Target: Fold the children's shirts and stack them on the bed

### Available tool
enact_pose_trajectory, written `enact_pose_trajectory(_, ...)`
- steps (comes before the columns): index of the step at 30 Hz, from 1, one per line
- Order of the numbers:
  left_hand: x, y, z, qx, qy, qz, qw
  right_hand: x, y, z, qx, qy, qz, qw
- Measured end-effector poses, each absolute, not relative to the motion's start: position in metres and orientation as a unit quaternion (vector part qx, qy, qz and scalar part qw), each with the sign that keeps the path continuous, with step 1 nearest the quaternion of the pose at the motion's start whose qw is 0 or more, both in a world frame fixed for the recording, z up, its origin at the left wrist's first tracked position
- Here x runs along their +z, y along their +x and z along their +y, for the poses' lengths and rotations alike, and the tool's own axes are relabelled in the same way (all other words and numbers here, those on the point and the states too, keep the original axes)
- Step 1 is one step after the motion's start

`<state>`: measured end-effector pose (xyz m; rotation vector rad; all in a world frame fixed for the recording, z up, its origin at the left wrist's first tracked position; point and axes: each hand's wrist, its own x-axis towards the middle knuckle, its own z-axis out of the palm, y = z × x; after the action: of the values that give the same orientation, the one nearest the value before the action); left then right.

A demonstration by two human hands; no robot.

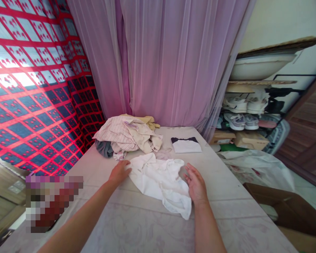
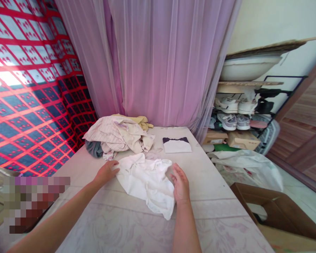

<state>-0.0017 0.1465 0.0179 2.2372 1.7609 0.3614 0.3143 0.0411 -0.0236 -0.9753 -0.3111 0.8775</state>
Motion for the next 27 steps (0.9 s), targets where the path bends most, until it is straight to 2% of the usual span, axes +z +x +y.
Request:
enact_pose_trajectory(8,0.029,-0.012,0.140,0.062,0.760,0.627,0.158,-0.040,0.310,0.047,0.372,-0.538,-0.240,0.717)
enact_pose_trajectory(12,0.040,-0.029,0.128,0.052,0.752,0.644,0.133,-0.044,0.308,0.049,0.359,-0.559,-0.308,0.681)
enact_pose_trajectory(15,0.053,-0.054,0.116,-0.043,0.743,0.660,0.100,-0.046,0.308,0.050,0.353,-0.570,-0.345,0.657)
enact_pose_trajectory(19,0.071,-0.079,0.103,-0.160,0.728,0.657,0.113,-0.043,0.307,0.049,0.357,-0.569,-0.349,0.654)
enact_pose_trajectory(27,0.066,-0.030,0.120,-0.075,0.812,0.579,-0.006,-0.022,0.304,0.039,0.377,-0.571,-0.310,0.660)
